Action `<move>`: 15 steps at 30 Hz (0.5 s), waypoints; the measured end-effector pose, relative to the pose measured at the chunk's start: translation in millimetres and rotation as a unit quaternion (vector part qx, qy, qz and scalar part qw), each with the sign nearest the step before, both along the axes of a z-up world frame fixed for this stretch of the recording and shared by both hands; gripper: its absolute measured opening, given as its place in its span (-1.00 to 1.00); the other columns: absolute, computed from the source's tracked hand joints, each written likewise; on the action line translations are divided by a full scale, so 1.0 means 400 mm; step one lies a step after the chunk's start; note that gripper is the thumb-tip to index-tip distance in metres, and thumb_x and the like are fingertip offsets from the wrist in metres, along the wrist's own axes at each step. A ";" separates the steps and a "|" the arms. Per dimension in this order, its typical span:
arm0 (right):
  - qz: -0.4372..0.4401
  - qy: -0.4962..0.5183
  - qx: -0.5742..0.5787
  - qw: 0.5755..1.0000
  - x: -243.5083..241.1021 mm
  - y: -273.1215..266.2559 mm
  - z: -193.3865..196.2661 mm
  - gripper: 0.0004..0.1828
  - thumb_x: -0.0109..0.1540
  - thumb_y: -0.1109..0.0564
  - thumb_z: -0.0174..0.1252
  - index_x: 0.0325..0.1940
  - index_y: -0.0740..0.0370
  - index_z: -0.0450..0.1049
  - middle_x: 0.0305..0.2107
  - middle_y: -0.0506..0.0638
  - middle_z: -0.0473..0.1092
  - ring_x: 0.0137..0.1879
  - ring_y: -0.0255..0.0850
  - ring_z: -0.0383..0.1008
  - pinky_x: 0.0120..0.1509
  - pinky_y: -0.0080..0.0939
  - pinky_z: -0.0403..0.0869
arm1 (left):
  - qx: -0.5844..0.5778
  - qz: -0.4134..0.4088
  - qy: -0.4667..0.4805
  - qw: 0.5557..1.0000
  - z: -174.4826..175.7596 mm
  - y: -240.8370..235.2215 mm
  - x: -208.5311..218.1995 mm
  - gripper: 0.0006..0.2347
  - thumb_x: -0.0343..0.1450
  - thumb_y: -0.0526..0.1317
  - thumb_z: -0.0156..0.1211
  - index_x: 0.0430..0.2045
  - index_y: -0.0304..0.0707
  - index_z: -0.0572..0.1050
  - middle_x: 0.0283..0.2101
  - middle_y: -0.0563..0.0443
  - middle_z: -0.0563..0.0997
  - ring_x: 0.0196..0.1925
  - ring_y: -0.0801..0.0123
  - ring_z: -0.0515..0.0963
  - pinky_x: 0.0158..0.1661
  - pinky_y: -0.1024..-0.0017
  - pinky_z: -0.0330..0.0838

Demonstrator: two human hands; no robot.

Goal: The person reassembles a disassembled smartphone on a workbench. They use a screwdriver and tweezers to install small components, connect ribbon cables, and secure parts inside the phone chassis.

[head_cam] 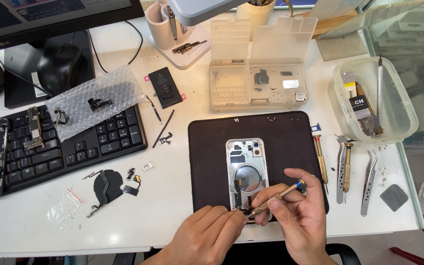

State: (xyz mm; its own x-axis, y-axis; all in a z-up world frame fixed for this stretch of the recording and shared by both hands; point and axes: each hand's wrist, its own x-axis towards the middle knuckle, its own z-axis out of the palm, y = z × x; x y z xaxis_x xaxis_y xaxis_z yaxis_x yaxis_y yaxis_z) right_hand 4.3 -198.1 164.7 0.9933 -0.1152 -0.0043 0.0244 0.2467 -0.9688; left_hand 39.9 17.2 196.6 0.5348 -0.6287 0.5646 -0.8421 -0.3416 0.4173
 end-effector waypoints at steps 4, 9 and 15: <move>-0.004 0.005 0.010 1.000 -0.001 -0.001 0.001 -0.40 0.31 0.29 0.04 0.40 0.30 0.00 -0.30 0.31 0.54 -0.36 -0.18 0.55 -0.23 -0.19 0.55 | -0.007 -0.014 0.022 1.000 -0.002 0.002 0.007 -0.88 0.36 -0.43 0.33 -0.31 -0.54 0.55 -0.36 -0.17 0.63 -0.38 0.27 0.62 -0.41 0.40 0.47; -0.027 -0.022 0.004 0.999 -0.005 -0.002 -0.007 -0.39 0.32 0.30 0.03 0.42 0.30 -0.01 -0.29 0.34 0.54 -0.35 -0.17 0.56 -0.24 -0.20 0.55 | -0.036 -0.006 0.037 0.999 -0.003 -0.003 0.006 -0.89 0.40 -0.43 0.36 -0.32 -0.53 0.55 -0.37 -0.15 0.63 -0.40 0.29 0.61 -0.41 0.40 0.47; -0.038 -0.048 -0.016 0.998 -0.018 -0.002 -0.019 -0.39 0.33 0.32 0.03 0.42 0.30 -0.02 -0.28 0.34 0.54 -0.36 -0.17 0.58 -0.24 -0.21 0.57 | -0.048 0.005 0.040 0.998 -0.006 -0.005 0.005 -0.87 0.38 -0.42 0.42 -0.32 -0.50 0.56 -0.41 -0.11 0.63 -0.42 0.31 0.61 -0.44 0.41 0.45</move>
